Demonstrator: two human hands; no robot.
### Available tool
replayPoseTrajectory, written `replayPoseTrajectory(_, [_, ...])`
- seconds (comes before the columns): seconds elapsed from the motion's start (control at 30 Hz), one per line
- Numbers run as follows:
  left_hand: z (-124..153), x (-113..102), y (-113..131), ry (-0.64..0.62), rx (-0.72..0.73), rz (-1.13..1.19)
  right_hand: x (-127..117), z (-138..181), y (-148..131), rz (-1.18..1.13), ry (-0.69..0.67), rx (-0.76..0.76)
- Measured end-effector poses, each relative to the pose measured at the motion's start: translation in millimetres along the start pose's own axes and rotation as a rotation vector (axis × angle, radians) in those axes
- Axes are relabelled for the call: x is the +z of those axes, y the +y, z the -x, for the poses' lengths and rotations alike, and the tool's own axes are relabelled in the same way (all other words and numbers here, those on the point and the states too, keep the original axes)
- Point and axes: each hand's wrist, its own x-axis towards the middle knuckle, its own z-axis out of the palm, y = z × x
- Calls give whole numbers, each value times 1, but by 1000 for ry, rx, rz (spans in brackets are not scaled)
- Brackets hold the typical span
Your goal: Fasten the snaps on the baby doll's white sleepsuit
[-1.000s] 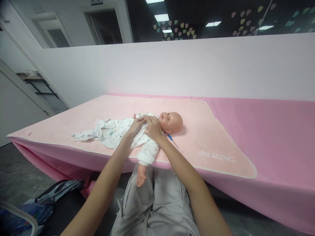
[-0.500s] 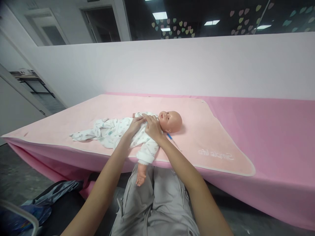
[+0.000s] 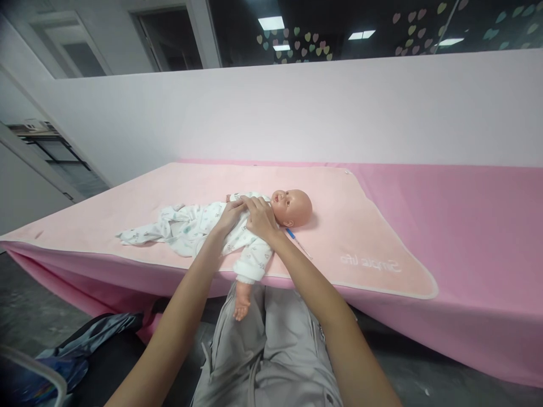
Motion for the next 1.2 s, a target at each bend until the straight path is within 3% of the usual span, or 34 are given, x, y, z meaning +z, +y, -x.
replayPoseTrajectory(0.37, [1,0,1,19,7,-42,-5,1,1,168,-79,-69])
replayPoseTrajectory(0.53, [-1,-4,-6,-9,52,-83,-3,1,4,120,-70,-96])
replayPoseTrajectory(0.83, [4,-1,3,-34,58,-55,4,3,1,-49,75,86])
replayPoseTrajectory(1.03, [8,-3,3,150,101,-63,10,8,5,-127,290,45])
replayPoseTrajectory(1.2, [27,-15,3,293,142,-80,15,12,8,-134,381,-37])
